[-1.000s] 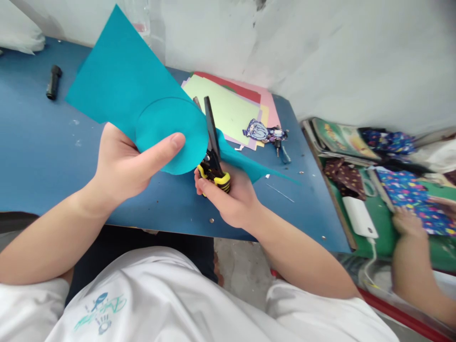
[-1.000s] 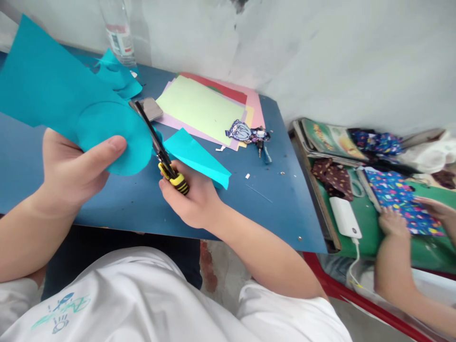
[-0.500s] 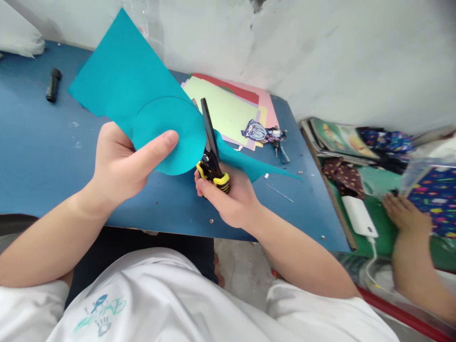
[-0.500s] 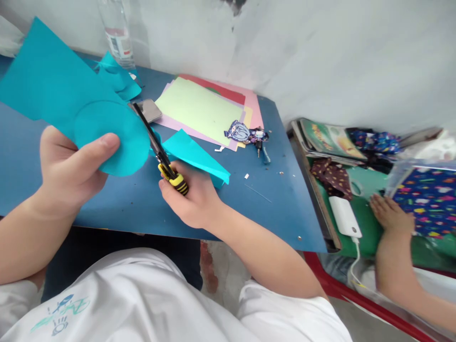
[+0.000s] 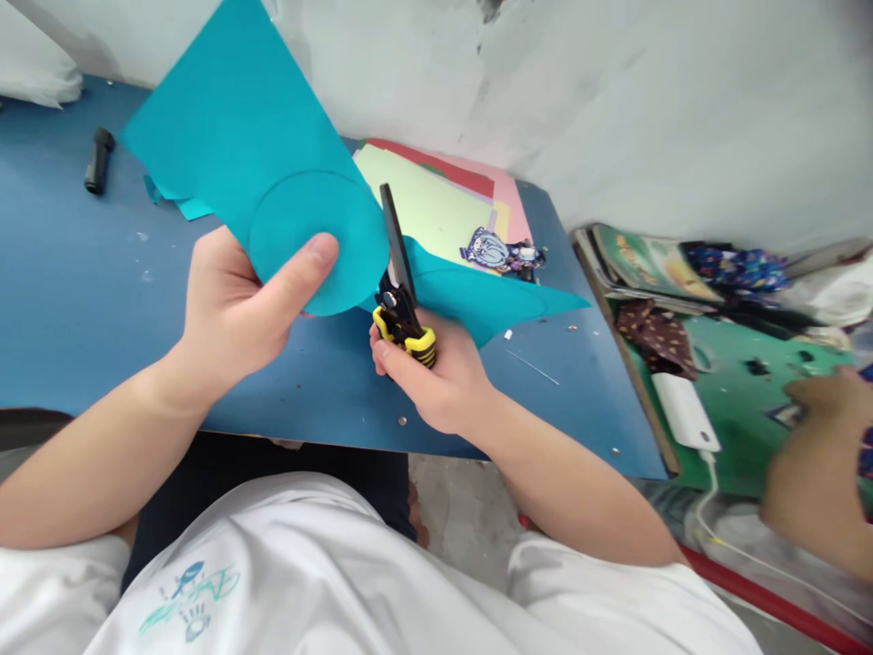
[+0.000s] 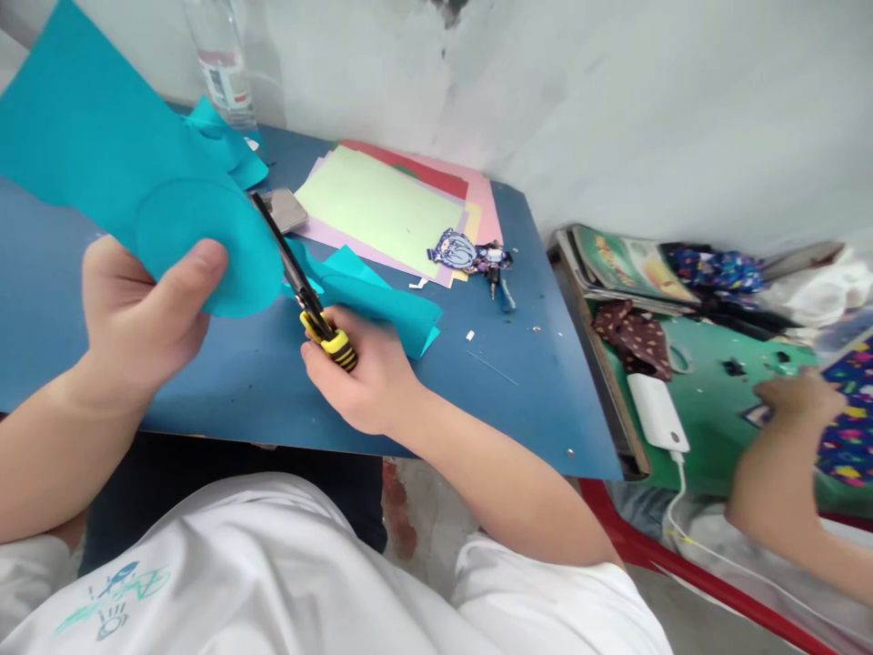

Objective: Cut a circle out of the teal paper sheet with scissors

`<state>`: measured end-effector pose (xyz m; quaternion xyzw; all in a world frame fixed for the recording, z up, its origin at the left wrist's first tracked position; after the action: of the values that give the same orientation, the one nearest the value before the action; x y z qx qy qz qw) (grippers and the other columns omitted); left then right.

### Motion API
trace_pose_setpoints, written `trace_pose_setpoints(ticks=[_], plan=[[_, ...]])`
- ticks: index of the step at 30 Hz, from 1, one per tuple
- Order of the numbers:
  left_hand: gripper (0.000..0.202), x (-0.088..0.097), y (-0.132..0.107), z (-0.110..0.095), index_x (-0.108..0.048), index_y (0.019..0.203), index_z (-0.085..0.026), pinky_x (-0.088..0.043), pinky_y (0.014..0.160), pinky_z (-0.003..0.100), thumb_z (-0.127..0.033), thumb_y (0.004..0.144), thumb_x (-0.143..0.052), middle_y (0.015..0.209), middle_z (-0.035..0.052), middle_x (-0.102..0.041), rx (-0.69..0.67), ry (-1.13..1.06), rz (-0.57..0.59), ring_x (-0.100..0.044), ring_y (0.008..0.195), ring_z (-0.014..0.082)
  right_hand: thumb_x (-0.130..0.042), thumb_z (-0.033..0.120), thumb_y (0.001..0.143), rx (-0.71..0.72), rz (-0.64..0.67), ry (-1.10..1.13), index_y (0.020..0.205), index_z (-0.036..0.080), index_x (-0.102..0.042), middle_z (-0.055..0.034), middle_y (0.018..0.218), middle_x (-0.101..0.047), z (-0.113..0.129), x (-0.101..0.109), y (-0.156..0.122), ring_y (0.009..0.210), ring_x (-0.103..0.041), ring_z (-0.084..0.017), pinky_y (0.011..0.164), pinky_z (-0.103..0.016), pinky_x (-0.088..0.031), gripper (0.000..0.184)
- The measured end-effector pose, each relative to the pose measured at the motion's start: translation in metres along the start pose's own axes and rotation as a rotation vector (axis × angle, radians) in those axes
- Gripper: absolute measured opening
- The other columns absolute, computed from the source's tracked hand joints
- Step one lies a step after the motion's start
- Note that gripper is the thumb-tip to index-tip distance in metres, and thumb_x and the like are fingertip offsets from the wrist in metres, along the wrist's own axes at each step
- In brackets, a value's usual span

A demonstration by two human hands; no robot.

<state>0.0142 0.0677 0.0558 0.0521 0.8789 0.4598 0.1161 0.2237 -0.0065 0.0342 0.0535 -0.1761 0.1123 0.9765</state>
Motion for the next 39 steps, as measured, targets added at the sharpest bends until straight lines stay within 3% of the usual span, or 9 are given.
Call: trace_pose_setpoints(ticks=[3, 7, 11, 15, 18, 23, 31, 39], plan=[[0.04, -0.009, -0.006, 0.007, -0.087, 0.094, -0.027, -0.051, 0.046, 0.034, -0.061, 0.093, -0.108, 0.071, -0.0021, -0.075, 0.116, -0.022, 0.093, -0.059, 0.047, 0.0133, -0.076, 0.047, 0.102, 0.008, -0.003, -0.019, 0.096, 0.027, -0.067, -0.0002, 0.075, -0.067, 0.001, 0.001, 0.0, 0.07, -0.061, -0.021, 0.067, -0.038, -0.048, 0.023], [0.05, -0.006, -0.011, 0.017, -0.085, 0.088, -0.027, -0.063, 0.056, 0.04, -0.072, 0.092, -0.105, 0.067, 0.0, -0.075, 0.279, -0.004, 0.143, -0.063, 0.046, 0.0173, -0.075, 0.048, 0.102, -0.001, -0.005, -0.001, 0.096, 0.027, -0.065, 0.0004, 0.075, -0.066, 0.001, 0.001, 0.001, 0.07, -0.061, -0.021, 0.067, -0.038, -0.048, 0.024], [0.061, -0.002, -0.008, 0.017, -0.078, 0.084, -0.025, -0.048, 0.04, 0.032, -0.078, 0.083, -0.108, 0.066, -0.0014, -0.072, 0.326, -0.022, 0.105, -0.06, 0.041, 0.0139, -0.074, 0.049, 0.101, -0.012, -0.008, 0.014, 0.097, 0.027, -0.066, 0.0008, 0.074, -0.065, -0.001, 0.0, 0.001, 0.067, -0.059, -0.02, 0.065, -0.038, -0.047, 0.024], [0.059, -0.008, -0.003, 0.0, -0.074, 0.079, -0.023, -0.043, 0.035, 0.026, -0.072, 0.091, -0.105, 0.063, -0.0029, -0.07, 0.351, 0.064, 0.077, -0.06, 0.04, 0.0109, -0.073, 0.05, 0.1, -0.014, -0.008, 0.008, 0.098, 0.026, -0.067, 0.0004, 0.074, -0.066, -0.002, -0.001, 0.002, 0.067, -0.06, -0.02, 0.065, -0.038, -0.048, 0.025], [0.055, -0.015, 0.001, -0.011, -0.071, 0.074, -0.022, -0.041, 0.032, 0.023, -0.058, 0.099, -0.105, 0.056, -0.0045, -0.066, 0.267, 0.085, 0.102, -0.058, 0.037, 0.0099, -0.073, 0.049, 0.101, -0.002, -0.008, 0.0, 0.098, 0.026, -0.067, 0.0001, 0.075, -0.067, -0.002, -0.001, 0.001, 0.068, -0.061, -0.02, 0.066, -0.038, -0.049, 0.024], [0.054, -0.017, 0.005, -0.014, -0.064, 0.069, -0.021, -0.034, 0.026, 0.02, -0.037, 0.095, -0.11, 0.052, -0.008, -0.06, -0.014, 0.019, 0.073, -0.048, 0.031, 0.006, -0.075, 0.05, 0.102, 0.01, -0.004, 0.004, 0.1, 0.026, -0.068, -0.0003, 0.076, -0.067, -0.002, 0.0, 0.0, 0.069, -0.061, -0.021, 0.068, -0.038, -0.049, 0.025], [0.057, -0.026, 0.011, -0.027, -0.058, 0.065, -0.02, -0.03, 0.028, 0.014, -0.027, 0.099, -0.103, 0.051, -0.0085, -0.058, -0.135, 0.079, 0.15, -0.049, 0.034, 0.0038, -0.077, 0.047, 0.104, 0.031, -0.001, 0.036, 0.104, 0.026, -0.069, -0.0013, 0.082, -0.07, -0.003, -0.002, -0.001, 0.075, -0.064, -0.021, 0.068, -0.037, -0.051, 0.022], [0.055, -0.032, 0.019, -0.038, -0.054, 0.063, -0.017, -0.029, 0.038, 0.01, -0.023, 0.104, -0.089, 0.056, -0.0084, -0.056, -0.082, 0.061, 0.181, -0.049, 0.041, 0.0008, -0.078, 0.049, 0.107, 0.073, 0.0, 0.031, 0.104, 0.027, -0.068, -0.0025, 0.085, -0.07, -0.001, -0.002, -0.002, 0.082, -0.069, -0.024, 0.069, -0.038, -0.053, 0.025]])
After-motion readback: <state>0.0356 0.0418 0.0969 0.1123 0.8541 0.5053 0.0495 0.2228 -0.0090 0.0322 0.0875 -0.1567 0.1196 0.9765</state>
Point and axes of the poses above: each hand's wrist, its own y-axis towards the middle knuckle, its own x-axis out of the back of the hand, z = x × y, the point moved 6 cm from there along y, towards the middle knuckle
